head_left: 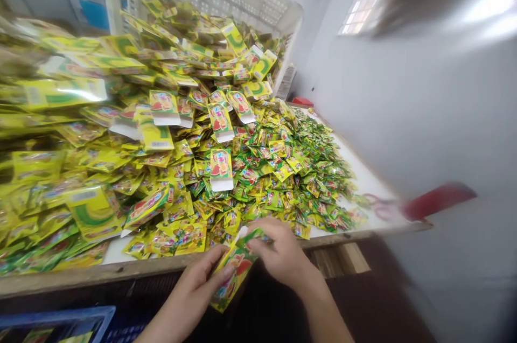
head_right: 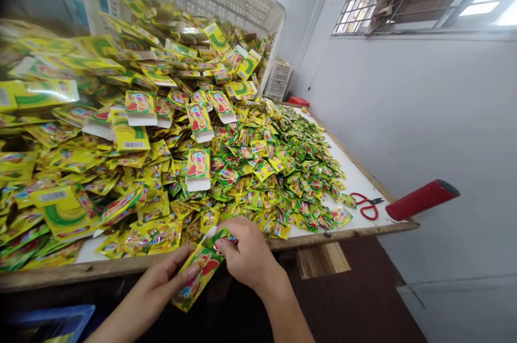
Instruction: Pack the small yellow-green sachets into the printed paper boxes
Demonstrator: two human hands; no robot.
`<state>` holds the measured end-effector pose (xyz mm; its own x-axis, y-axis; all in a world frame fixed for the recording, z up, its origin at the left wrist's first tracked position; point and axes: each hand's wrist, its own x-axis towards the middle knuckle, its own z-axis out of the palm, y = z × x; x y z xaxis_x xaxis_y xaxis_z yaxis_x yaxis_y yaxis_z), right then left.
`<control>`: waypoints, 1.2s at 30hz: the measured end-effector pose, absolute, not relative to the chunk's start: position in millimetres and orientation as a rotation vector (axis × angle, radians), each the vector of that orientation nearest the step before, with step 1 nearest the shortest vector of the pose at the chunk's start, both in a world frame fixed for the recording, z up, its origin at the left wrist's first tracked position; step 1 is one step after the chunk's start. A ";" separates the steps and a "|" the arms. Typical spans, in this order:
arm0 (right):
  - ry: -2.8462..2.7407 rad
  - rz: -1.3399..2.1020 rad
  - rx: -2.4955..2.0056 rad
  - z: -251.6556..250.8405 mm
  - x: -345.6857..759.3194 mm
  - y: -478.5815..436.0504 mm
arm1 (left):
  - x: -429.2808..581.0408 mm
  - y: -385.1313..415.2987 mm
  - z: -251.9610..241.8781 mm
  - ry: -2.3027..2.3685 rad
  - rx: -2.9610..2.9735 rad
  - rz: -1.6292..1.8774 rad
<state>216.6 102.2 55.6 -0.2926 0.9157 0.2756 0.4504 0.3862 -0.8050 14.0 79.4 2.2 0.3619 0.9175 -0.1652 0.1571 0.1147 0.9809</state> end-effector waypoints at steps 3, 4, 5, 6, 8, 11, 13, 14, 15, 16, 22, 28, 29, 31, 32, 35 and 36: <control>-2.022 0.781 -1.183 64.6 218.4 100.6 | 20.5 70.9 -1.3 1.011 1.333 0.780; -2.030 0.787 -1.194 65.8 217.7 99.9 | 22.4 67.1 -1.3 0.951 1.266 0.777; -2.020 0.799 -1.210 65.5 216.4 98.8 | 23.9 63.0 -0.9 0.888 1.180 0.765; -1.998 0.814 -1.225 63.6 214.5 97.2 | 25.1 58.4 -0.6 0.836 1.091 0.749; -1.952 0.832 -1.239 54.8 209.6 91.7 | 26.8 48.3 -1.2 0.770 0.945 0.723; -1.958 0.826 -1.183 34.8 201.8 76.7 | 29.7 32.1 -7.8 0.762 0.816 0.794; -1.974 0.841 -1.129 24.7 199.3 64.3 | 32.0 21.8 -14.0 0.790 0.767 0.864; -1.966 0.869 -1.119 22.7 199.6 58.6 | 33.0 17.0 -16.6 0.811 0.754 0.888; -1.953 0.913 -1.121 22.9 200.9 53.5 | 33.8 12.6 -18.4 0.828 0.750 0.900; -1.942 0.974 -1.131 25.3 203.1 49.5 | 34.2 8.6 -19.2 0.839 0.757 0.900; -1.935 1.090 -1.164 43.2 210.5 36.6 | 32.8 -5.2 -15.1 0.898 0.835 0.850; -1.901 0.969 -1.115 27.9 201.8 20.0 | 31.2 -13.5 -18.0 1.021 0.998 0.879; -1.901 1.017 -1.114 28.6 202.7 18.3 | 30.0 -14.2 -16.6 1.025 1.011 0.862; -1.895 1.086 -1.124 33.6 205.5 16.2 | 27.0 -14.4 -12.0 0.992 1.021 0.796; -1.891 1.081 -1.130 36.8 206.7 15.6 | 25.4 -14.0 -9.1 0.971 1.013 0.761; -1.904 0.964 -1.146 41.3 206.8 14.3 | 22.8 -12.9 -2.2 0.950 0.986 0.719; -1.939 0.941 -1.132 39.9 206.0 13.9 | 22.7 -12.8 -0.9 0.948 0.972 0.729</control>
<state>206.0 13.9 39.9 -0.3795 0.9030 0.2013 0.4006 0.3565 -0.8440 22.7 -12.8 -0.9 0.4152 0.8495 -0.3256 -0.0965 0.3970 0.9127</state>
